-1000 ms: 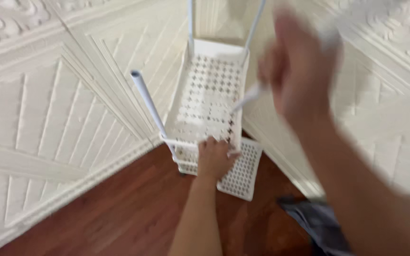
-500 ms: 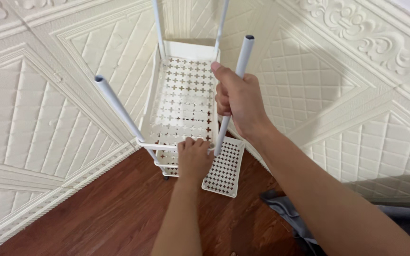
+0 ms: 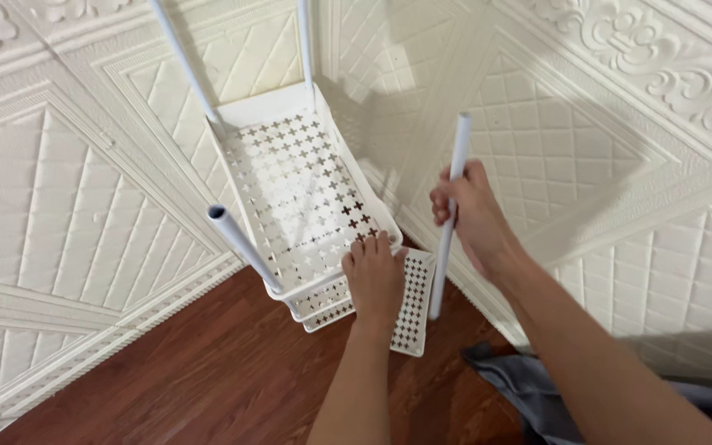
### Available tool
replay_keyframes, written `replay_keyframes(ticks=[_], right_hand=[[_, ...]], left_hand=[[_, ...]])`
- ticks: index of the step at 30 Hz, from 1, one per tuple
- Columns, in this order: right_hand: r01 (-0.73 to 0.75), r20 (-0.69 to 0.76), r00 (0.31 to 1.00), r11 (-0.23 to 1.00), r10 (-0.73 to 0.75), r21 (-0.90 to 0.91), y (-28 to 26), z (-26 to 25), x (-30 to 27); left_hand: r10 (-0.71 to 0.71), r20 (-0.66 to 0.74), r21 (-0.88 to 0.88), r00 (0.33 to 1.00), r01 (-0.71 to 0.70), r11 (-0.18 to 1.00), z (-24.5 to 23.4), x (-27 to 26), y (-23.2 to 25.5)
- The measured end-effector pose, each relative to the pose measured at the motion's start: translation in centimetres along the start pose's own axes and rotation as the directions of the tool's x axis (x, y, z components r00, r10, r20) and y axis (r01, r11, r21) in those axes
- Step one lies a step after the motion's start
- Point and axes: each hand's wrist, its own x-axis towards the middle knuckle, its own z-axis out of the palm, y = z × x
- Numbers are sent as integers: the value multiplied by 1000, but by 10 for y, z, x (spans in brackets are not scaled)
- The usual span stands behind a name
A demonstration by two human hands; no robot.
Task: The person disassembles a white plastic three-tier rolling cart by removing the top basket, detaching the vertical support poles, and separating the remaining baskets. The components are placed on the floor as they are removed.
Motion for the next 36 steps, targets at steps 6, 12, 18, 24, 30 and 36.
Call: replay_keyframes(ticks=[6, 12, 18, 24, 30, 36], right_hand=[[53, 68, 996, 999, -52, -6, 29, -1, 3], [95, 66, 994, 976, -84, -194, 27, 20, 4], [-42, -185, 982, 998, 49, 37, 82, -14, 16], [-258, -167, 946, 957, 278, 134, 203, -97, 31], [-591, -170, 804, 798, 570, -118, 388, -162, -13], [-634, -99, 771, 772, 629, -36, 554, -202, 6]], left_hand=[[183, -215, -161, 959, -219, 962, -3, -12, 12], [150, -210, -247, 966, -201, 948, -29, -33, 14], [-68, 202, -703, 977, 193, 685, 4, -37, 31], [-156, 489, -698, 858, 492, 521, 128, -65, 17], [-231, 459, -500, 858, 464, 731, 289, -107, -62], [-319, 558, -359, 766, 569, 740, 438, -129, -145]])
